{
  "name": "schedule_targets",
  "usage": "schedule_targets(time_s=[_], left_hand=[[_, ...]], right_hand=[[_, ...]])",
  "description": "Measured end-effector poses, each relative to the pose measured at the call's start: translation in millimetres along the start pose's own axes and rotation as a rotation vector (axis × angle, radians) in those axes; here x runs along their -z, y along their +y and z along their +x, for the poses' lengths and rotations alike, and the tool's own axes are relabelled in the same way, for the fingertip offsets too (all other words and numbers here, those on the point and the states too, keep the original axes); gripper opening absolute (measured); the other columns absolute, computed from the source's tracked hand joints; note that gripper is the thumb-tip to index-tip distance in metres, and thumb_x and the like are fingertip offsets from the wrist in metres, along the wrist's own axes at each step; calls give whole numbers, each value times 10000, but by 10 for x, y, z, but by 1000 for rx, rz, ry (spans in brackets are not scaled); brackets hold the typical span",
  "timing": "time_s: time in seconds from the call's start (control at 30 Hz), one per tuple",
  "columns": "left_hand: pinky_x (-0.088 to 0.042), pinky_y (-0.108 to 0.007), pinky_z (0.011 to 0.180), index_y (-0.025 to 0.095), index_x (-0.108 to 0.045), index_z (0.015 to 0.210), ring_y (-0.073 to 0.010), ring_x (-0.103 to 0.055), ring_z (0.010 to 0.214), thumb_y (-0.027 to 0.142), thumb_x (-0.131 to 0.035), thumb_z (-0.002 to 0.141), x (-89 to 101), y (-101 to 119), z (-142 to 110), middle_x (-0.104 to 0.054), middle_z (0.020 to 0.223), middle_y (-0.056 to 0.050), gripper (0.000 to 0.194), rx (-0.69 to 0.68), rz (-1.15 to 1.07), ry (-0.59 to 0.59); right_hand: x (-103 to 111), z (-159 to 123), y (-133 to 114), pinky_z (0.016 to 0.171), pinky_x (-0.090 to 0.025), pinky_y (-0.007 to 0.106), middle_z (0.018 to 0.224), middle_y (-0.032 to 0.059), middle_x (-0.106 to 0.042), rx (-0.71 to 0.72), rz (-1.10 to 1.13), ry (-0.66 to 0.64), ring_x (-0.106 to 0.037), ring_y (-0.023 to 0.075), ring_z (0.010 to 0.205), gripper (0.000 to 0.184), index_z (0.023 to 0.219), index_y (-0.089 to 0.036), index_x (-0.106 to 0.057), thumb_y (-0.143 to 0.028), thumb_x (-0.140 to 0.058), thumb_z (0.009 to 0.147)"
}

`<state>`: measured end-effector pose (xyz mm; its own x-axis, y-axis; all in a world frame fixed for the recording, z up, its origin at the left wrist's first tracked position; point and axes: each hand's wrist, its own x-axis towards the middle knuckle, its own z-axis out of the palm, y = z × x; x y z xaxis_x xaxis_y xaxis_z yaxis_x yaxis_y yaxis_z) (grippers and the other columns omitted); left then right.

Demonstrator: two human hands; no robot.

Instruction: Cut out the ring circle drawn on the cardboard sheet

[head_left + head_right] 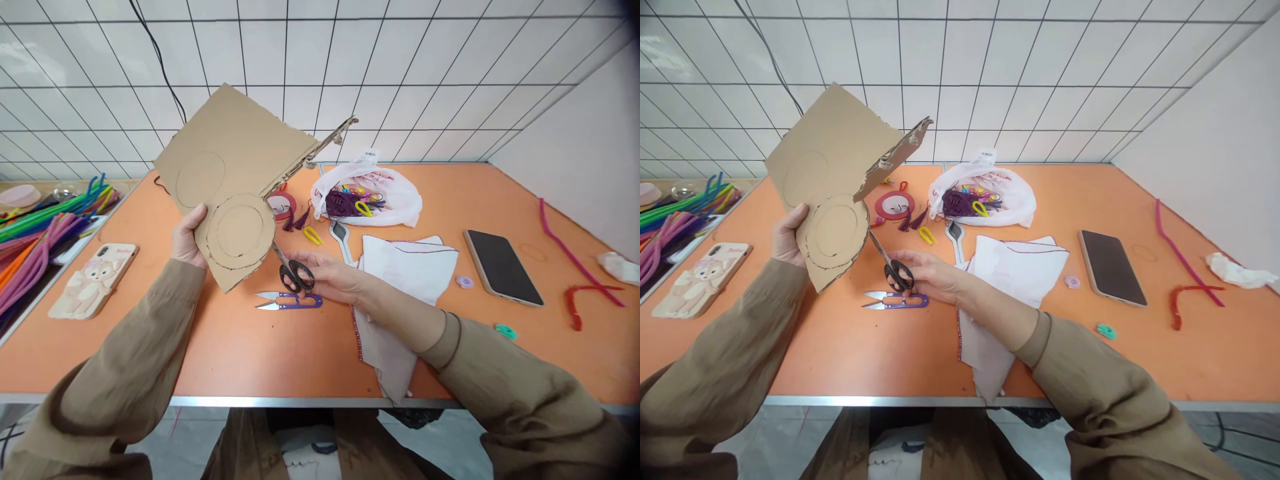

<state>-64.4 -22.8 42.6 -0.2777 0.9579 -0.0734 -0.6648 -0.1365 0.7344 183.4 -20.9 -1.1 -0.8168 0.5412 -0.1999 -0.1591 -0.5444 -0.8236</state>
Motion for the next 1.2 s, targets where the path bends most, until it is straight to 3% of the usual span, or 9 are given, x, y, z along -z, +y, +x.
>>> schedule_targets(time_s=[0.1,0.3,0.4,0.57,0.73,0.97,1.2], left_hand=[[-482,-467,1062,168,-645,1052,-312,-591,1225,125,-567,805,-25,-26,-21,-760,918,-93,263,19,5,38],[-478,-494,1055,189,-641,1072,-308,-585,1234,136,-537,823,-36,-5,-40,-764,949,-87,275,14,-1,54],[-480,-485,1054,216,-641,1102,-289,-582,1241,143,-529,834,-28,19,-52,-766,980,-71,300,5,-26,44],[-484,-464,1053,204,-656,1076,-294,-564,1260,180,-554,831,-5,22,-71,-759,1015,-80,266,12,-23,43],[-482,-512,1041,225,-654,1052,-320,-555,1265,167,-588,791,28,40,-34,-752,1033,-85,276,-23,7,15],[-487,-451,1048,166,-674,1013,-296,-533,1291,131,-540,830,8,25,-44,-743,1068,-118,229,-1,23,33],[-493,-412,1032,140,-689,1001,-296,-524,1300,86,-546,806,-59,-38,-88,-744,1015,-148,247,-14,88,64]], right_hand=[[-16,-35,-5,582,-469,250,794,2,-618,20,-11,-93,-546,118,664,586,1131,-218,-522,-330,-836,649],[-62,-66,6,432,-347,189,656,-27,-560,93,-108,-148,-500,102,582,587,1049,-172,-546,-552,-786,672],[-68,-77,-20,409,-345,195,611,-33,-569,88,-204,-113,-487,99,521,565,1002,-172,-509,-583,-745,695],[-53,-87,-90,477,-430,242,745,20,-686,76,-424,-22,-529,100,490,397,1048,-208,-403,-444,-625,818],[-9,-66,-130,724,-482,285,1024,83,-664,268,-661,11,-594,134,835,419,1113,-199,-455,-264,-644,744],[-59,-171,-291,795,-456,339,861,40,-625,387,-1051,194,-584,174,830,289,1040,-170,-565,-329,-587,800],[-95,-218,-399,781,-436,353,876,52,-625,338,-1324,274,-571,197,826,297,986,-163,-566,-377,-593,782]])
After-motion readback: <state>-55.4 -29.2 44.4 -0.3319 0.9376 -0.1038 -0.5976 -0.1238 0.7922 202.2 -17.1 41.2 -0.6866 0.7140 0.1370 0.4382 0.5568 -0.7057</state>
